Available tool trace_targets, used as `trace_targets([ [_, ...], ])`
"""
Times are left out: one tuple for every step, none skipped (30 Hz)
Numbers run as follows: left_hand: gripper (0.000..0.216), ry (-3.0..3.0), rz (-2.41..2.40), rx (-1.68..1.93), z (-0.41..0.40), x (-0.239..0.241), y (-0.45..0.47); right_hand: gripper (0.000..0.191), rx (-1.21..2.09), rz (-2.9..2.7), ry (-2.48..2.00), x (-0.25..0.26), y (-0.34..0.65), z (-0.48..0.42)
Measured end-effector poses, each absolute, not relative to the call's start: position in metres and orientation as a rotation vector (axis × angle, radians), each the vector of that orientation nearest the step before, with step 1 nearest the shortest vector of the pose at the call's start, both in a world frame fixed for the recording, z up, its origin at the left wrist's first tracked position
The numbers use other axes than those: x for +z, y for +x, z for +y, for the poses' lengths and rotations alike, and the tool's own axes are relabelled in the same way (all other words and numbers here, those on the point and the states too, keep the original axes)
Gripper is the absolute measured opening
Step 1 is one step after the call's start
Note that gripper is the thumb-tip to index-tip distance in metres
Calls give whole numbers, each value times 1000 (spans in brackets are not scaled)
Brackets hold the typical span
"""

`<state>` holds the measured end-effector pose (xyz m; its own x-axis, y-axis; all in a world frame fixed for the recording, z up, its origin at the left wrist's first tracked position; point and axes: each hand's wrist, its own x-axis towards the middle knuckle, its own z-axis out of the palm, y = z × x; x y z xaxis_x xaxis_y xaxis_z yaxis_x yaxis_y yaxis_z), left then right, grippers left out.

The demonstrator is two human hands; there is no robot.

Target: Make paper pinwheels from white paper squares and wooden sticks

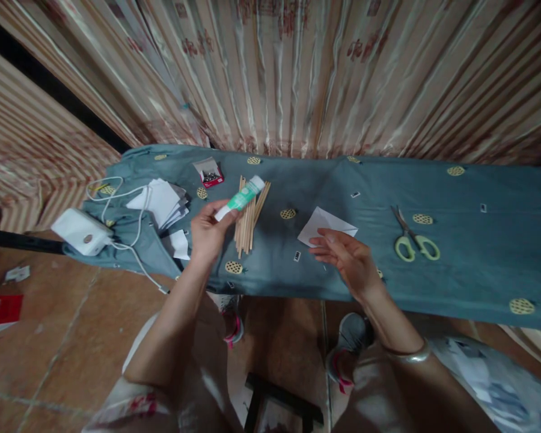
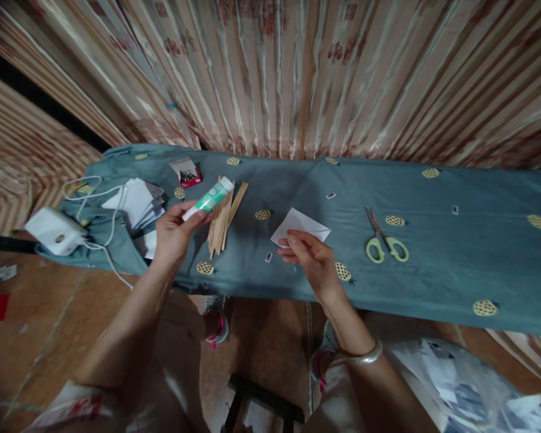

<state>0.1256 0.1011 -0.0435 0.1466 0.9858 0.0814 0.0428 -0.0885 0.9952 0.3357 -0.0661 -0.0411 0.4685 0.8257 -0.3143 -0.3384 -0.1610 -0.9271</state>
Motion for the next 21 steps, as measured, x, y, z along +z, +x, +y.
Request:
trace_targets([
  [39, 1409, 1145, 1163, 109, -46, 116, 46, 1054, -494, -1404, -42, 339, -69],
  [38, 1477, 1214, 1174, 114, -49, 106, 45, 1020, -514, -1430, -42, 343, -72],
  [35, 1580, 1287, 1153, 118, -52, 98, 43, 993, -531, -1452, -42, 345, -75],
  [33, 1694, 1358, 1113, 120, -54, 91, 42, 975, -546, -1468, -42, 348, -77],
  [32, 1801, 1426, 1059, 120, -56, 86, 40, 965, -560, -1478, -42, 350, -80],
  [31, 1903, 1481, 992, 119, -58, 82, 39, 961, -574, -1480, -42, 351, -81],
  [31, 1990, 1526, 928, 118, -60, 80, 38, 960, -586, -1478, -41, 352, -83],
  [31, 2063, 1558, 874, 118, -61, 79, 38, 963, -596, -1475, -41, 352, -84],
  [32, 2128, 1574, 831, 117, -62, 79, 38, 967, -604, -1473, -41, 352, -84],
  [36, 2189, 1575, 809, 117, -63, 80, 39, 972, -612, -1473, -41, 352, -85],
  [41, 2251, 1557, 803, 118, -65, 81, 39, 979, -620, -1474, -41, 351, -85],
  [47, 2313, 1521, 802, 119, -66, 83, 39, 985, -629, -1476, -42, 351, -84],
  [51, 2369, 1471, 802, 121, -67, 84, 39, 988, -637, -1479, -42, 350, -84],
  [54, 2413, 1419, 797, 123, -69, 86, 38, 988, -644, -1481, -43, 350, -84],
  [54, 2443, 1379, 791, 125, -70, 87, 37, 984, -652, -1482, -43, 350, -83],
  [51, 2458, 1358, 784, 126, -71, 88, 37, 978, -659, -1483, -43, 351, -83],
  [46, 2463, 1356, 777, 128, -73, 89, 36, 967, -663, -1484, -43, 353, -83],
  [43, 2465, 1368, 775, 128, -74, 89, 36, 951, -664, -1486, -43, 355, -83],
  [42, 2468, 1383, 775, 129, -75, 90, 36, 929, -660, -1491, -43, 359, -84],
  [41, 2474, 1399, 776, 129, -75, 90, 35, 902, -654, -1500, -43, 363, -85],
  [42, 2483, 1410, 774, 128, -75, 91, 35, 873, -647, -1513, -43, 367, -87],
])
